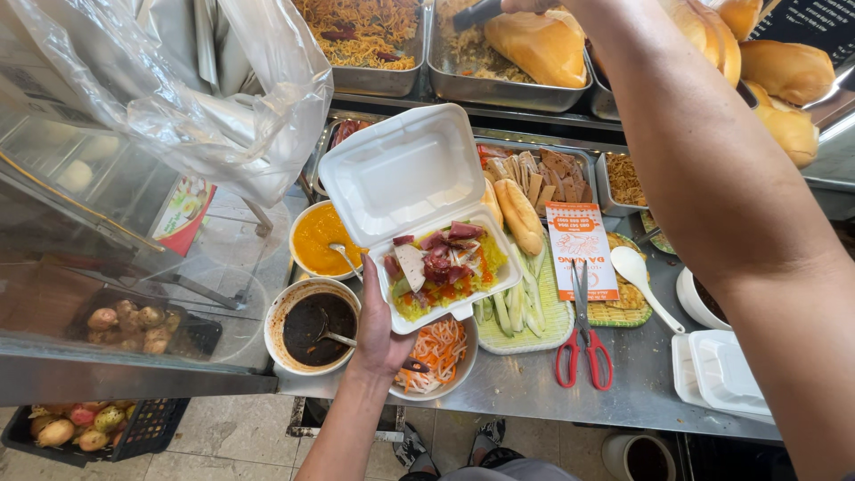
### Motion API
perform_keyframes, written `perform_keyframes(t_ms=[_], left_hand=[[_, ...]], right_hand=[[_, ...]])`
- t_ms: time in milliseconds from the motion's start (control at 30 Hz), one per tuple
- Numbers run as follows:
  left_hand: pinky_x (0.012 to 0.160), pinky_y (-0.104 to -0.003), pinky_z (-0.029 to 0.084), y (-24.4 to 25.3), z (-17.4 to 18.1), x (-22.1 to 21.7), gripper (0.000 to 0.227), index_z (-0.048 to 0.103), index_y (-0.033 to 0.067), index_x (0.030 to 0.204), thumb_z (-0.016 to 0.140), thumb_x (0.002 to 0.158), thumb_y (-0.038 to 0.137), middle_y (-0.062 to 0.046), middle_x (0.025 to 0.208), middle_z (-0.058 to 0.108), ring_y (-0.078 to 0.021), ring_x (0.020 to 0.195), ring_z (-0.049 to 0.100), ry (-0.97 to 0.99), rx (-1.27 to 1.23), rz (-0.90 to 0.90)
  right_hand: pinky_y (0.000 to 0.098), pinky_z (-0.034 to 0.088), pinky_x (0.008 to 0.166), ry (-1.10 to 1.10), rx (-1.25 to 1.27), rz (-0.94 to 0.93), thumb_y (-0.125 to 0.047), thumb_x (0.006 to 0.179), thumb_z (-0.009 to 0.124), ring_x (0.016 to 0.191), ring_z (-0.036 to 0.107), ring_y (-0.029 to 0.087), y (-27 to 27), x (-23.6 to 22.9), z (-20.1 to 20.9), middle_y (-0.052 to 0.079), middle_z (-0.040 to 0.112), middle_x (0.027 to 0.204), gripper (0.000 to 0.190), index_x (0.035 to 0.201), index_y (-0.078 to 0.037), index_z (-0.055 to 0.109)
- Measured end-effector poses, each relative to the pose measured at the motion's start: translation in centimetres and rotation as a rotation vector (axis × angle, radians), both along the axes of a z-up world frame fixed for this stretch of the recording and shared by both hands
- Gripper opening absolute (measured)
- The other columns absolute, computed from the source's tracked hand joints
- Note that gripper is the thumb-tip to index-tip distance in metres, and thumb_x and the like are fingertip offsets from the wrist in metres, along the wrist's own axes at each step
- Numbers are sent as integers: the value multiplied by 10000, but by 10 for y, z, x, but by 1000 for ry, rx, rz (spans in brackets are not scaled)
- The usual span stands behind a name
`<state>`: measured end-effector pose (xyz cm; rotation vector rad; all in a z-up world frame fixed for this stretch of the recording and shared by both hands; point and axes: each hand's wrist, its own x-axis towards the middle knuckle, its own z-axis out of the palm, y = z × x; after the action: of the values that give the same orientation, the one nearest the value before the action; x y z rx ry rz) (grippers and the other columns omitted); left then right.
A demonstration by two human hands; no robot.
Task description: The person scoops yellow rice into styrofoam containers, adds sauces, and uses scissors and tongs to add sliced cucumber, shredded vegetables, and cooked meats. The person hands a completed meal to a customer and continues assembling another container.
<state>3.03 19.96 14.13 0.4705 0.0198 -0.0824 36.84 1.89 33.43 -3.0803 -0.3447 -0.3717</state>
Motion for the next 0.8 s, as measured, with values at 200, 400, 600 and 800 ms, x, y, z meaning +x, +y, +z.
perform_keyframes(t_ms=[200,400,600,800], left_hand=[[1124,-468,477,0,-3,-2,665,344,149,1559,319,1041,565,-93,1527,486,-258,1387,507,31,13,17],[1135,-464,466,-4,-8,-3,656,365,152,1549,315,1043,566,-89,1519,496,-254,1386,507,44,-11,5],[1137,-463,466,-3,-10,-6,647,371,156,1546,313,1043,559,-87,1516,499,-250,1386,507,39,9,7],[1137,-466,472,-7,-19,-4,650,379,127,1538,316,1055,558,-95,1516,499,-257,1385,513,0,7,-15]], right_hand=[[491,572,674,16,11,-5,-254,870,691,747,706,359,4,0,-6,212,726,894,286,1079,-68,752],[493,569,682,38,25,1,-268,859,688,755,704,361,18,0,-20,209,725,903,299,1083,-80,748],[495,552,680,23,114,38,-409,931,678,767,696,346,-16,-34,-4,191,727,916,367,1118,-99,741],[481,549,630,-35,-2,-23,-598,994,706,701,696,330,-77,-104,32,182,726,838,531,1080,-77,765]])
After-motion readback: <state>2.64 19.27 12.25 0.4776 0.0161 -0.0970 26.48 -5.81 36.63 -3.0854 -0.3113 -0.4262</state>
